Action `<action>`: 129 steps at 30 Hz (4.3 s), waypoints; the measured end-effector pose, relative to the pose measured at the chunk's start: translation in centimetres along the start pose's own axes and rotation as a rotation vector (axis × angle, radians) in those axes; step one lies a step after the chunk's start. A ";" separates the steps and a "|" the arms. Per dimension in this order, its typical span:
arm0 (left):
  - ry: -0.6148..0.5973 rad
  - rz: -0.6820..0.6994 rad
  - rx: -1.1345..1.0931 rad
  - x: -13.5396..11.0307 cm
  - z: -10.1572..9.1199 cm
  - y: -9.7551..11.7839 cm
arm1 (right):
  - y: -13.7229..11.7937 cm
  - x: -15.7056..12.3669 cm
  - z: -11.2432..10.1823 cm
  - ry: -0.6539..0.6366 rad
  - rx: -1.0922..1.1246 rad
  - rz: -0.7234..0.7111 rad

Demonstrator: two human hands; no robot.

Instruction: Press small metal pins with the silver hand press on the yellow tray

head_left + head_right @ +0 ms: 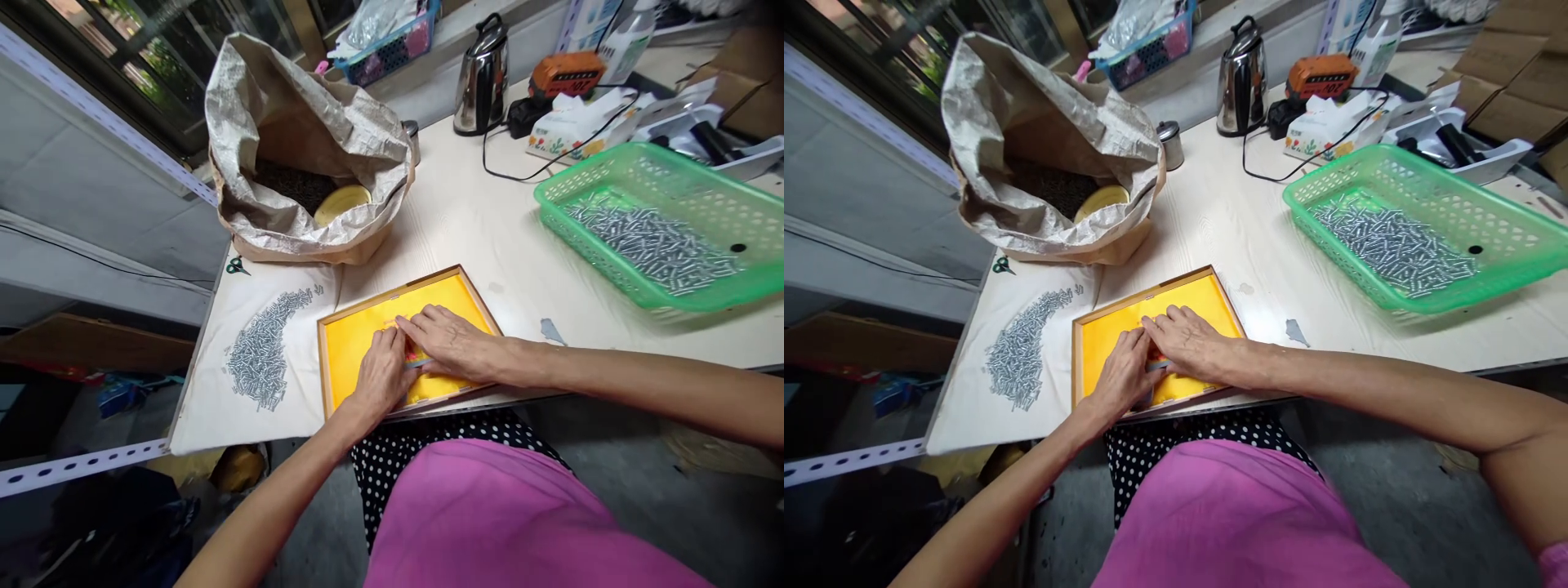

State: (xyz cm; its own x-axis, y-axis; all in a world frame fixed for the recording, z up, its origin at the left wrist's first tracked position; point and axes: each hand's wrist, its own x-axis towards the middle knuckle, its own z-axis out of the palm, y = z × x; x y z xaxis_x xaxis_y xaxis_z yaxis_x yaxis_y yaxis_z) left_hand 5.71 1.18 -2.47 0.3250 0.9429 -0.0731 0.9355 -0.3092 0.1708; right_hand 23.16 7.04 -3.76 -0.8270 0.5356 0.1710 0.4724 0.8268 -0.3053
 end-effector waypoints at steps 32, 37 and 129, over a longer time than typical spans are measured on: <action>-0.095 0.293 0.101 -1.3 1.0 1.4 | 7.3 1.9 1.7 0.027 -0.222 -0.067; 0.180 0.233 -0.011 -1.9 0.3 -1.1 | 7.3 1.2 2.5 0.132 -0.255 -0.140; -0.613 -0.867 -0.862 -1.8 -2.4 -4.8 | 1.2 -2.6 1.6 -0.092 0.042 -0.129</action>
State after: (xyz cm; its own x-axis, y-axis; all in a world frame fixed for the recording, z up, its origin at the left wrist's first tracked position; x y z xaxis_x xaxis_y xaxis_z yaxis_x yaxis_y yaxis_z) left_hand 0.28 1.23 -0.76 -0.0969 0.5176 -0.8501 0.5599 0.7346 0.3834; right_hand 25.36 6.39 -6.08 -0.9052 0.4061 0.1250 0.3491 0.8785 -0.3261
